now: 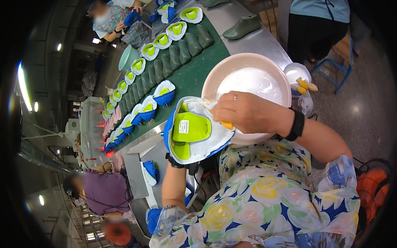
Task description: The recorder uses a brush to apply white glue to the interior and edges of shoe uppers at a manufacturing workstation.
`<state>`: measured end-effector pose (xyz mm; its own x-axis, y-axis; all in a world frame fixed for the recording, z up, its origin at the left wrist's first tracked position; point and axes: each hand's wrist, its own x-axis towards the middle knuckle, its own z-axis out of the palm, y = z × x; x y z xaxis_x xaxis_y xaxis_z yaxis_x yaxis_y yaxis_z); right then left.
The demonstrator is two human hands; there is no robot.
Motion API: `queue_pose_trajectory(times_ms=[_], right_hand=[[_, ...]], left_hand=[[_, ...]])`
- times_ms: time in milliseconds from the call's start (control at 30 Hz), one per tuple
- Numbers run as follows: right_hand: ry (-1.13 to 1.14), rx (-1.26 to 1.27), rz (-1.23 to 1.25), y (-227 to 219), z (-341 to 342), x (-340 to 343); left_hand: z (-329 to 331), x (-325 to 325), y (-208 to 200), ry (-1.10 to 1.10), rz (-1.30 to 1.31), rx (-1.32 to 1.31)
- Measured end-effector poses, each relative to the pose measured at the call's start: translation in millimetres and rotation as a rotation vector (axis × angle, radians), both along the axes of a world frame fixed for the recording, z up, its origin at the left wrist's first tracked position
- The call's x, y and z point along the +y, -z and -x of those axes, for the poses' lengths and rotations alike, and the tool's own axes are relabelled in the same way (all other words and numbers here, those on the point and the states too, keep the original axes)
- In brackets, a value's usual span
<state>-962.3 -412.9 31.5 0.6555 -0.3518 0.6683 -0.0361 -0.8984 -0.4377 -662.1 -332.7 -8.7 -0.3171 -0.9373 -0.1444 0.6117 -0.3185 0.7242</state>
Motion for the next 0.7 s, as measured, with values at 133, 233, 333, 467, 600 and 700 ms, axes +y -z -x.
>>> queue_pose_trajectory(times_ms=[133,233,333,467,600,700], right_hand=[[0.005,0.133,-0.057,-8,17,-2],[0.212,-0.259,-0.239,-18,4,-8],[0.288,-0.248,-0.451,-25,-14,-15],[0.42,-0.15,-0.615,-17,-3,-23],[0.422,-0.314,-0.792,0,10,-22],[0.38,-0.258,-1.023,12,18,-23]], left_hand=[[-4,-10,2,-0.021,0.032,-0.053],[2,-16,3,-0.01,0.043,-0.068],[-6,-19,6,-0.009,0.058,-0.012],[-25,-27,34,-0.14,0.055,-0.18],[-68,-93,47,-0.313,0.017,-0.339],[-94,-116,68,-0.43,-0.027,-0.446]])
